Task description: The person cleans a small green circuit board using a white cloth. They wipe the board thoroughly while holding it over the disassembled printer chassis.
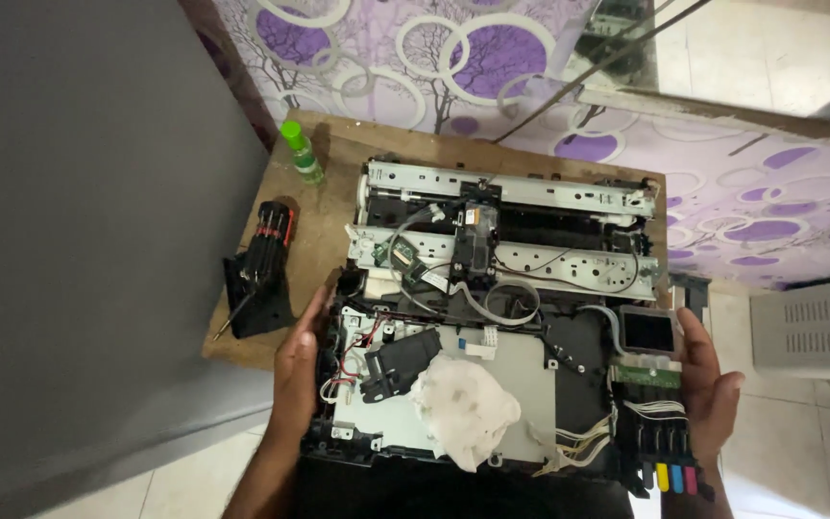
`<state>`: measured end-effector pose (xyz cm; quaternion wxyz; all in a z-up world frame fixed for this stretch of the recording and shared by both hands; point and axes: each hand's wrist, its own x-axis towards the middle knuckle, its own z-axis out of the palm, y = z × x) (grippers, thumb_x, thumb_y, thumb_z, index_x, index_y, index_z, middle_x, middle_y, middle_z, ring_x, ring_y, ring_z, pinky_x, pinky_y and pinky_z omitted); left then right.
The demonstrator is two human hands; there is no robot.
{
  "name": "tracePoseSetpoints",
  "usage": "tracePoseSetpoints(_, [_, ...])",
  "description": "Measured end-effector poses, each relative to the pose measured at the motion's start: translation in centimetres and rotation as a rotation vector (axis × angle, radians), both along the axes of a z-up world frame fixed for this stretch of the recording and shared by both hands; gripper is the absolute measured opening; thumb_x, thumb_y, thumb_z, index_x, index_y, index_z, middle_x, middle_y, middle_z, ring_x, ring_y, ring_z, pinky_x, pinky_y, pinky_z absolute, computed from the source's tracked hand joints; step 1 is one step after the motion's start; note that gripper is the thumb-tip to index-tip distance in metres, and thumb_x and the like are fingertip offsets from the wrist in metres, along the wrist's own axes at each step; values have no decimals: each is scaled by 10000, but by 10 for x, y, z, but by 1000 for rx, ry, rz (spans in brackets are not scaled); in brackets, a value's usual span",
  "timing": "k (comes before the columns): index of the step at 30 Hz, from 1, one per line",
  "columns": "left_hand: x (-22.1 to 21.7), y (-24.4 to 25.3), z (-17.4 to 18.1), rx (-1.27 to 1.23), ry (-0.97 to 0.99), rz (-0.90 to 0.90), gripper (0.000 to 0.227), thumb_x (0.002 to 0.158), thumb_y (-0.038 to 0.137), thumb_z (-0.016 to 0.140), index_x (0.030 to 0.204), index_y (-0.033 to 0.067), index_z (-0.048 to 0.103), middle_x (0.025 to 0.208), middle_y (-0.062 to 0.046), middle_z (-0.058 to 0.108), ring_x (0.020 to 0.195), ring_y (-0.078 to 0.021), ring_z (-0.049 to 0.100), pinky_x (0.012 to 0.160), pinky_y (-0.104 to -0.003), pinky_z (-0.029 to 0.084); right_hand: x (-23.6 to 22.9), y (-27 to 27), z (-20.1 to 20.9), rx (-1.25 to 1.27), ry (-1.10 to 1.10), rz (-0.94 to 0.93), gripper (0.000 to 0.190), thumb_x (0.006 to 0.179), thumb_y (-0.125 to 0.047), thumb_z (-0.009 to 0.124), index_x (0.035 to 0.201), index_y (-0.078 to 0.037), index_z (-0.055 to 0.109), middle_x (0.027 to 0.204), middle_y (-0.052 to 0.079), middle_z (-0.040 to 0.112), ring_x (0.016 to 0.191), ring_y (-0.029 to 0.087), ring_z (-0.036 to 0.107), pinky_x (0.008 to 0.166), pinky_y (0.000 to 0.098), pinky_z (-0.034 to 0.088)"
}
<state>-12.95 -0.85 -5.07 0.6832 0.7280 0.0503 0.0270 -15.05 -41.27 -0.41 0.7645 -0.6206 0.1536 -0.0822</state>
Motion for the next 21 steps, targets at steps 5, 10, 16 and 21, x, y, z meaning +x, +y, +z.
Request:
tracePoseSetpoints(5, [0,0,0,-26,-31,-9,748,1020,547,353,1548,20,407,1601,-183,464,1519,-283,413,1255,-407,292,2,-32,-21,-127,-26,128,995,885,-695,202,1588,8,235,1655,261,294,1567,350,264,1254,459,200])
tracePoseSetpoints(10, [-4,1,17,152,97,-13,645,1044,444,244,1570,99,382,1633,-153,424,1546,-293,363,1256,-428,255,2,-1,8,78,34,0,1111,795,-717,340,1622,21,259,1599,270,378,1414,409,404,1072,526,344])
tracePoseSetpoints(16, [1,4,12,51,20,-61,779,1017,579,288,1570,34,357,1640,-187,402,1547,-306,355,1252,-446,265,-1,-19,-19,36,-19,31,1155,881,-854,495,1671,-21,366,1398,186,585,1210,313,587,918,385,465])
tracePoseSetpoints(21, [4,-1,8,-54,-54,36,721,1022,562,337,1503,40,465,1494,-193,595,1435,-309,539,1226,-472,379,0,-7,-13,7,-40,7,1096,887,-803,431,1645,-16,349,1500,242,506,1264,348,539,924,417,442])
